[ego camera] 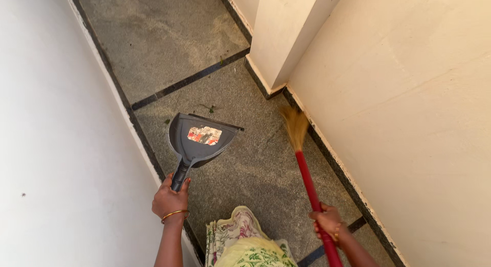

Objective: The person sweeps debris from a stone-tiled floor into a dustpan using a small broom and a long-handled brush.

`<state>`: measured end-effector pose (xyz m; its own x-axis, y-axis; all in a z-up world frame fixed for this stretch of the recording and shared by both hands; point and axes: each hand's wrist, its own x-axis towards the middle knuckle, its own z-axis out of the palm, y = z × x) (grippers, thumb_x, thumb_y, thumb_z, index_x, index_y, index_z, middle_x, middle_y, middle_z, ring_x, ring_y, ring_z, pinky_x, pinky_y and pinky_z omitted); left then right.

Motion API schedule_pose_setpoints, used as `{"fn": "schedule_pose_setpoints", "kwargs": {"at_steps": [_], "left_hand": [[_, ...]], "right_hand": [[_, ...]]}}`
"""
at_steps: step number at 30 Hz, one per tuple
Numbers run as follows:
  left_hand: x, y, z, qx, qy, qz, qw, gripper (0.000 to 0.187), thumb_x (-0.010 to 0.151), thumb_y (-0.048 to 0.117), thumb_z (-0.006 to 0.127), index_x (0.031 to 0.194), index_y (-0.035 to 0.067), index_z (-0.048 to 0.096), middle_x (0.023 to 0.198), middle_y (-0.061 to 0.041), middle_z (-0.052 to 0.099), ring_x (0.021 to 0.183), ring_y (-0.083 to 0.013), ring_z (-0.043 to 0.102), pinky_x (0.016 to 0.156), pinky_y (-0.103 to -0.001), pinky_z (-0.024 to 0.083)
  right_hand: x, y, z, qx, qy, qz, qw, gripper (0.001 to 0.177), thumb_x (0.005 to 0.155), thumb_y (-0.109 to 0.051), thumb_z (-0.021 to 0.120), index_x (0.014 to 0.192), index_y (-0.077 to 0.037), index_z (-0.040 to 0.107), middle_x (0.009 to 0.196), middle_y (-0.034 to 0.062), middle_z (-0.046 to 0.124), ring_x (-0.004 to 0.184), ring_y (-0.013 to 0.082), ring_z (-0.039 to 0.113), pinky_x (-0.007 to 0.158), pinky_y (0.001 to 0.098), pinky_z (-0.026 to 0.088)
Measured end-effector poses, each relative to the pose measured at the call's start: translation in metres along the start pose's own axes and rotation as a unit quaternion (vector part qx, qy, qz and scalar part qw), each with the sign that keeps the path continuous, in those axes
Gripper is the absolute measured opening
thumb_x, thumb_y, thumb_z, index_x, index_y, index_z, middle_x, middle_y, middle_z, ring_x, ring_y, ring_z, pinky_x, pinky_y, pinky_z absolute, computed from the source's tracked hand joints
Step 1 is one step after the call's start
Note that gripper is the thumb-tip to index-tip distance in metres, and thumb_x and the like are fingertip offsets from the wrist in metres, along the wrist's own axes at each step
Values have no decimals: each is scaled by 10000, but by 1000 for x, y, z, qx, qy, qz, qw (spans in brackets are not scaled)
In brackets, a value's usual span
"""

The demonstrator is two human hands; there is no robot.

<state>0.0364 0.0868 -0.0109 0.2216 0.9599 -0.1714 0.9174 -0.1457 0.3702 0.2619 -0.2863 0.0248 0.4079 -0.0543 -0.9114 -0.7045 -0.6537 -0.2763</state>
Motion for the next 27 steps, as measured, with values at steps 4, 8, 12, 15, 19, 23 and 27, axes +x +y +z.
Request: {"fn": "schedule_pose_setpoints", "kwargs": {"at_steps": [4,8,12,15,19,23,27], "left_hand": [[-5,-9,5,1,14,-6,1000,554,718,518,855,1205,274,752,833,-55,762,726,-291,726,644,-426,559],[-16,-8,9,7,-19,-45,999,602,739,527,847,1263,259,722,781,-60,762,718,-276,737,652,-427,564],[-30,0,-3,-4,16,-53,998,586,704,525,861,1219,271,747,847,-68,767,761,-295,734,679,-430,563],[-53,2,-9,-7,12,-82,996,574,719,525,860,1221,273,744,843,-71,768,768,-304,731,684,-437,560],[-104,14,-2,-14,44,-106,993,574,713,518,868,1211,262,745,862,-75,766,764,-308,732,679,-441,560],[-170,41,17,4,107,-129,986,564,685,503,885,1180,261,765,868,-93,759,772,-324,721,667,-447,556],[-238,79,31,-6,122,-171,978,565,727,506,876,1206,232,756,823,-87,753,738,-312,720,655,-441,553]], "right_hand": [[-15,-9,64,-126,-106,32,986,472,909,-7,651,1339,123,506,601,99,568,388,173,507,349,294,470],[-13,-79,83,-18,-190,-32,981,509,936,-102,640,1402,74,536,601,63,585,386,123,500,341,231,448],[-28,-90,25,-9,-169,-92,981,621,946,-154,592,1526,-139,370,575,58,533,373,130,470,330,264,435],[-35,-41,-32,-76,-74,-52,993,606,968,-121,650,1511,-137,381,576,114,541,379,198,489,330,329,440],[21,-13,-76,-172,-175,5,969,363,938,-5,677,1259,154,615,619,136,605,411,185,553,344,315,481],[91,-62,-75,-245,-327,-56,911,321,997,-178,655,1163,87,588,615,49,608,413,119,532,376,245,468],[72,-105,-119,-127,-324,-83,934,427,981,-185,629,1346,-19,482,587,19,570,399,83,494,354,249,430]]}}
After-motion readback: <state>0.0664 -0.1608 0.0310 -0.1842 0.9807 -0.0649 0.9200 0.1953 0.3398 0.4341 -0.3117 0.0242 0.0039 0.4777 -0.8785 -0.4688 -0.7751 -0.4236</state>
